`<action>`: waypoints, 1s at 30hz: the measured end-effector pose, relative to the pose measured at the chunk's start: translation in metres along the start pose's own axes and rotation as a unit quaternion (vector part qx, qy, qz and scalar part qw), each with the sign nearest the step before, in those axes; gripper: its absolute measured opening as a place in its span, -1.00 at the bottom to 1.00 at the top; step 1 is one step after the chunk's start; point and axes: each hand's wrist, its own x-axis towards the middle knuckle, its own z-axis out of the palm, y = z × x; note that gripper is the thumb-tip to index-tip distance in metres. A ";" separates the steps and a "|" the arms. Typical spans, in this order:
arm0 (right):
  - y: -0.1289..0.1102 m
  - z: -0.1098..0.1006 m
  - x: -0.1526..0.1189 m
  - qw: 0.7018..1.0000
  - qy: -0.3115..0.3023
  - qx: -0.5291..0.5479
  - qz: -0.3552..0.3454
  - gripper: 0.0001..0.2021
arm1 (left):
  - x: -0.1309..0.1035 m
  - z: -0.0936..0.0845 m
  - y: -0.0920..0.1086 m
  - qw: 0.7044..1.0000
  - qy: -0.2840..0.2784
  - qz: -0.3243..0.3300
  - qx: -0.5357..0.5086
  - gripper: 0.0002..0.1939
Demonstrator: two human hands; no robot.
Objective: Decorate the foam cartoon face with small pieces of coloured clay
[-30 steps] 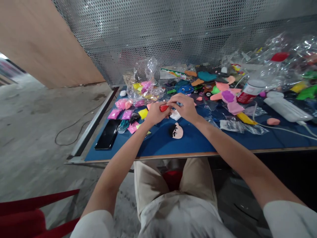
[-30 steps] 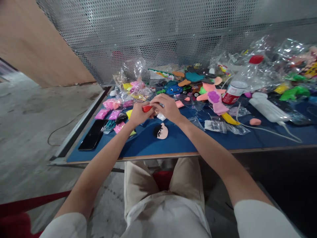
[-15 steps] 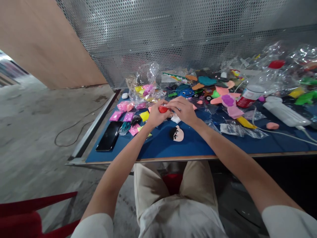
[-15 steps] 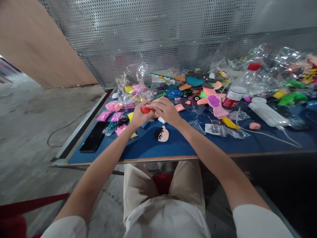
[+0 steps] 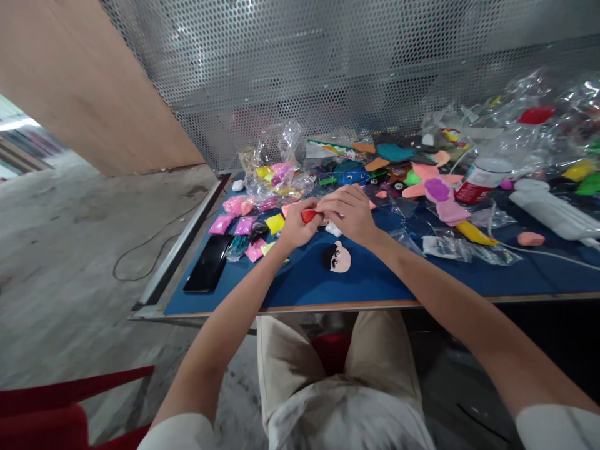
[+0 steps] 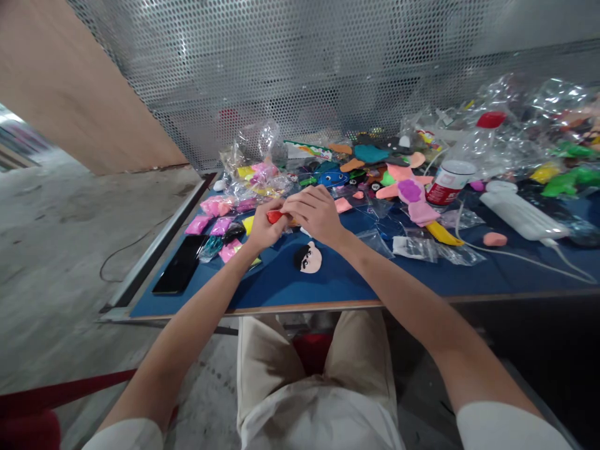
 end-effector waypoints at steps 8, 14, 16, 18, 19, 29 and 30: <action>0.001 -0.003 -0.003 1.000 -0.014 -0.007 0.012 -0.68 | -0.002 0.004 0.004 1.000 0.012 0.005 0.008 -0.90; 0.001 -0.004 -0.002 1.000 -0.004 -0.007 0.004 -0.68 | -0.002 0.005 0.004 1.000 0.011 0.002 0.001 -0.92; 0.001 -0.004 -0.002 1.000 -0.003 -0.007 0.006 -0.69 | -0.002 0.005 0.004 1.000 0.009 -0.007 0.009 -0.92; 0.003 -0.003 -0.002 1.000 -0.010 -0.011 0.012 -0.70 | -0.002 0.005 0.004 1.000 0.010 -0.012 0.018 -0.92; 0.003 -0.003 -0.002 1.000 -0.013 -0.013 0.013 -0.71 | -0.002 0.004 0.004 1.000 0.010 -0.012 0.023 -0.92; 0.000 -0.007 0.005 0.997 -0.049 -0.053 -0.001 -0.81 | 0.000 0.001 0.000 0.998 0.011 0.015 0.058 -0.94; 0.000 -0.008 0.006 0.997 -0.053 -0.059 -0.001 -0.82 | 0.000 0.000 -0.001 0.998 0.009 0.013 0.061 -0.92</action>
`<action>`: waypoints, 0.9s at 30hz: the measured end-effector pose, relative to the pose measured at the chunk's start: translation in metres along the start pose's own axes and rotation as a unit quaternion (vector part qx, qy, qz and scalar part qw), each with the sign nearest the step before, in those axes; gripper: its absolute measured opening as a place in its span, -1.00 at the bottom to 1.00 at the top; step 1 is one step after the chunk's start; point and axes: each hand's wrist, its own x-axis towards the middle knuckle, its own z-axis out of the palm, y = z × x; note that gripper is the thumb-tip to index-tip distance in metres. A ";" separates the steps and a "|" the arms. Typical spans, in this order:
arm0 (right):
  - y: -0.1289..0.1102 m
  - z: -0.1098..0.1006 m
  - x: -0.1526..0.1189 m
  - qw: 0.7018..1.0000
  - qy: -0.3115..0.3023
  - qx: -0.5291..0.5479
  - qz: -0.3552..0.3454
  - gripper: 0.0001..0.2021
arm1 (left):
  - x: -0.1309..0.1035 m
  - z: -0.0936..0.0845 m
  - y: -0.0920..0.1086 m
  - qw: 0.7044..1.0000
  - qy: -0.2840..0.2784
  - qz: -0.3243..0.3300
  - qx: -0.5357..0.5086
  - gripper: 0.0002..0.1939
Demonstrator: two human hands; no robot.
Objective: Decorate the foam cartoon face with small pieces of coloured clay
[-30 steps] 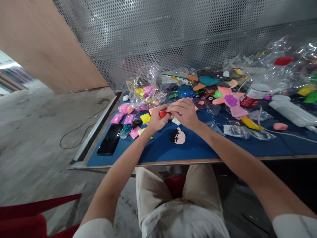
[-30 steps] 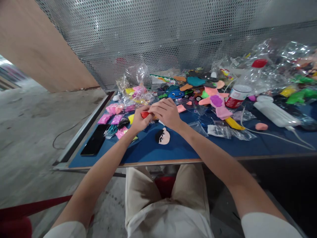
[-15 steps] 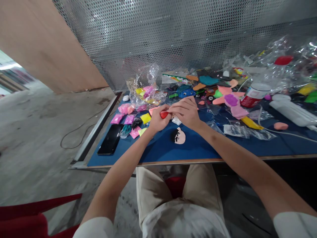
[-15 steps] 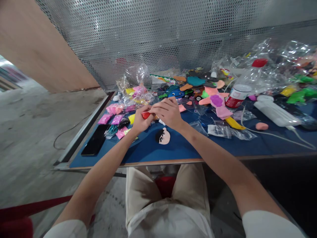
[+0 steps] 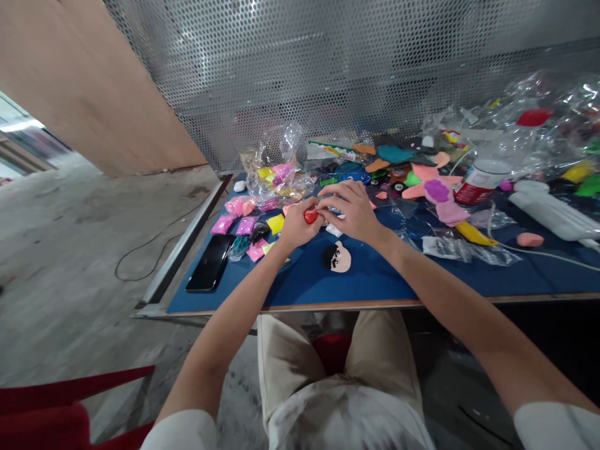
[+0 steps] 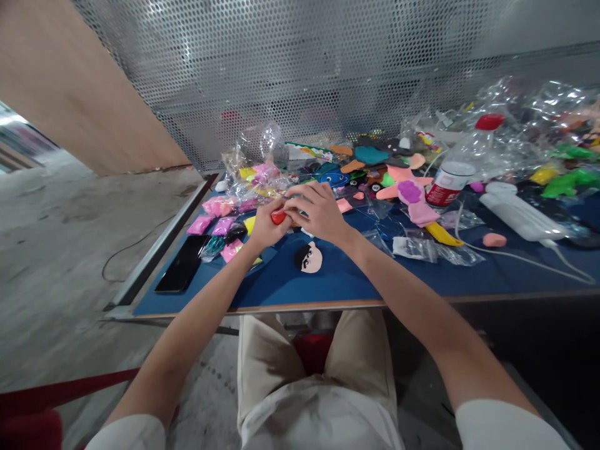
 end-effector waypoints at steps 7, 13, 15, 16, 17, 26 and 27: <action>0.007 0.000 -0.003 1.000 -0.011 -0.008 -0.017 -0.78 | 0.000 0.000 -0.004 0.999 -0.024 0.018 0.029 -0.88; 0.012 0.008 -0.004 0.998 -0.020 -0.043 -0.031 -0.77 | 0.003 -0.006 -0.004 0.995 -0.069 0.016 0.072 -0.81; 0.014 0.008 -0.004 0.996 -0.019 -0.078 -0.040 -0.77 | 0.008 -0.015 -0.001 0.996 -0.057 0.037 0.056 -0.78; 0.015 0.008 -0.005 0.994 -0.016 -0.098 -0.042 -0.77 | 0.011 -0.020 0.001 0.997 -0.046 0.037 0.047 -0.80; 0.015 0.008 -0.006 0.992 -0.014 -0.117 -0.046 -0.77 | 0.013 -0.026 0.001 0.998 -0.046 0.026 0.039 -0.82; 0.022 0.025 -0.023 0.983 -0.058 -0.156 -0.076 -0.74 | 0.019 -0.039 0.002 0.977 -0.201 -0.058 0.037 -0.76; 0.024 0.026 -0.024 0.983 -0.060 -0.153 -0.078 -0.73 | 0.019 -0.039 0.003 0.976 -0.205 -0.060 0.032 -0.74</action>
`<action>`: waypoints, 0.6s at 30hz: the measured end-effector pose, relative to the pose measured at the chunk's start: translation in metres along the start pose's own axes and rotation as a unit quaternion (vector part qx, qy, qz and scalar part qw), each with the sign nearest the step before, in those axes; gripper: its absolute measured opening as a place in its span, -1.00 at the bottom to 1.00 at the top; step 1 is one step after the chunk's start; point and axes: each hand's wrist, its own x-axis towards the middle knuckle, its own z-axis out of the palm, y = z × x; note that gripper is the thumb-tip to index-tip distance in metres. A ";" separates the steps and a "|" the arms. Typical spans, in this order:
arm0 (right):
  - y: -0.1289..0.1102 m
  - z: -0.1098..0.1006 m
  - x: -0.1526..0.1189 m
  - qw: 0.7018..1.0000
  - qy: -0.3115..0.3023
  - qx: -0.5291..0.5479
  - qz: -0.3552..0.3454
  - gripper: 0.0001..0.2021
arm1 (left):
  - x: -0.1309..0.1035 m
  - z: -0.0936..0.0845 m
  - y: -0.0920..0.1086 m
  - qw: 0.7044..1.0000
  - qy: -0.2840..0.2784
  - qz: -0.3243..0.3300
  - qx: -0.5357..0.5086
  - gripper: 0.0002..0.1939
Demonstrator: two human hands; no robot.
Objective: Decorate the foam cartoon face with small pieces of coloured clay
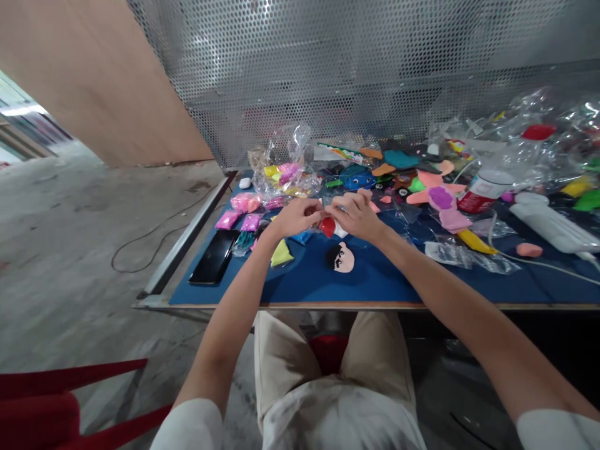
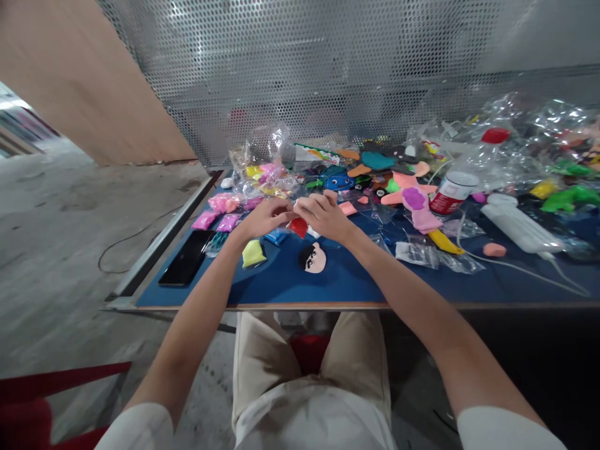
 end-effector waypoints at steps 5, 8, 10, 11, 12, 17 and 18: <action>0.003 0.004 -0.004 1.000 -0.018 0.024 0.003 -0.71 | -0.003 0.000 0.000 1.000 -0.008 0.019 0.001 -0.79; 0.003 0.005 -0.004 0.999 -0.019 0.047 0.004 -0.71 | -0.003 0.001 -0.003 1.000 -0.012 0.023 0.015 -0.84; 0.004 0.007 -0.004 0.998 -0.020 0.064 0.003 -0.72 | -0.003 0.002 -0.005 1.000 -0.016 0.017 0.014 -0.86; 0.004 0.007 -0.004 0.997 -0.023 0.070 0.003 -0.71 | -0.003 0.003 -0.005 1.000 -0.021 0.014 0.012 -0.87; 0.004 0.008 -0.004 0.997 -0.025 0.073 0.001 -0.71 | -0.002 0.003 -0.006 1.000 -0.026 0.012 0.009 -0.87; 0.002 0.008 -0.003 0.998 -0.024 0.038 -0.040 -0.69 | -0.001 0.003 -0.004 0.998 -0.043 -0.013 0.032 -0.84; 0.002 0.007 -0.002 0.998 -0.022 0.027 -0.050 -0.69 | -0.001 0.003 -0.004 0.998 -0.049 -0.017 0.030 -0.83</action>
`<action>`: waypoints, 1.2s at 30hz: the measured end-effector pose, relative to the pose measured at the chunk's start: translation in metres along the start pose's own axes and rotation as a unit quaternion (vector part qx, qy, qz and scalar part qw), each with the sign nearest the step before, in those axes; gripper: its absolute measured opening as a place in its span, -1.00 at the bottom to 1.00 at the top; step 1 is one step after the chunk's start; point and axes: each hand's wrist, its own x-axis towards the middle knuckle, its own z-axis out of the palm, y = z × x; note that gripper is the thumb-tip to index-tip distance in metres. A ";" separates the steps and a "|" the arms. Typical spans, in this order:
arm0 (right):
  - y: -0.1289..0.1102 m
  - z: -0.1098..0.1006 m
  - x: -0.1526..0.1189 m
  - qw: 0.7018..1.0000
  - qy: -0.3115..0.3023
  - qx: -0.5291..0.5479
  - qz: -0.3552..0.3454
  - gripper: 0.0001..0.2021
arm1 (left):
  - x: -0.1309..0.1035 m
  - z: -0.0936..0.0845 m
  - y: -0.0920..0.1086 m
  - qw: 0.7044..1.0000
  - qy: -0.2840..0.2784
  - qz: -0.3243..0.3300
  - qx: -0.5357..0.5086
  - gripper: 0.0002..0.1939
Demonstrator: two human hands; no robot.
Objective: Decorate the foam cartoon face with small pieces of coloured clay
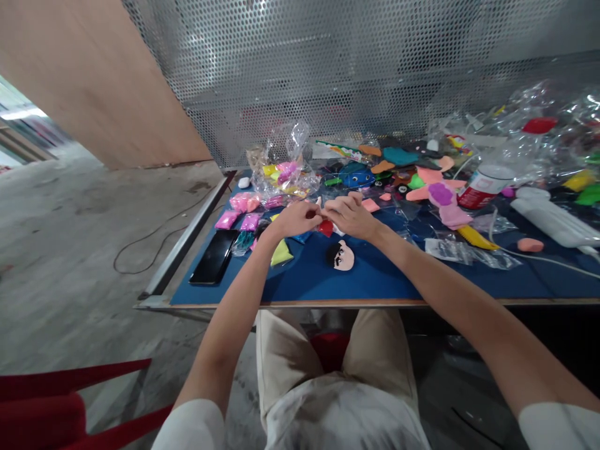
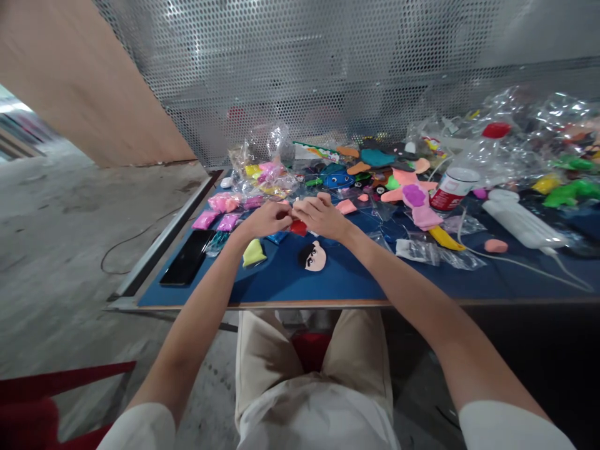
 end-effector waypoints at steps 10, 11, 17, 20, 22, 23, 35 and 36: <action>-0.008 -0.011 0.003 0.998 -0.050 -0.002 -0.026 -0.65 | 0.003 0.000 -0.006 0.998 -0.035 0.043 0.031 -0.79; -0.009 -0.012 0.004 0.999 -0.040 -0.009 -0.030 -0.66 | 0.003 0.000 -0.007 0.998 -0.038 0.049 0.025 -0.78; -0.013 -0.024 0.014 1.000 0.001 -0.021 -0.018 -0.65 | 0.000 -0.001 -0.006 0.995 0.006 0.091 0.028 -0.80; -0.013 -0.031 0.017 1.000 -0.023 0.017 0.010 -0.64 | 0.002 -0.001 -0.004 0.995 0.015 0.100 0.023 -0.80; -0.012 -0.036 0.018 0.998 -0.039 0.047 0.032 -0.64 | 0.003 -0.003 -0.005 0.994 0.018 0.107 0.022 -0.78; -0.011 -0.037 0.017 0.996 -0.048 0.060 0.043 -0.64 | 0.003 -0.005 -0.005 0.994 0.020 0.109 0.023 -0.78; -0.007 -0.040 0.019 0.985 -0.027 0.083 0.150 -0.78 | 0.000 0.002 0.000 0.992 0.080 0.075 -0.057 -0.67; -0.005 -0.038 0.018 0.981 -0.019 0.090 0.169 -0.78 | 0.000 0.005 0.000 0.992 0.088 0.074 -0.049 -0.65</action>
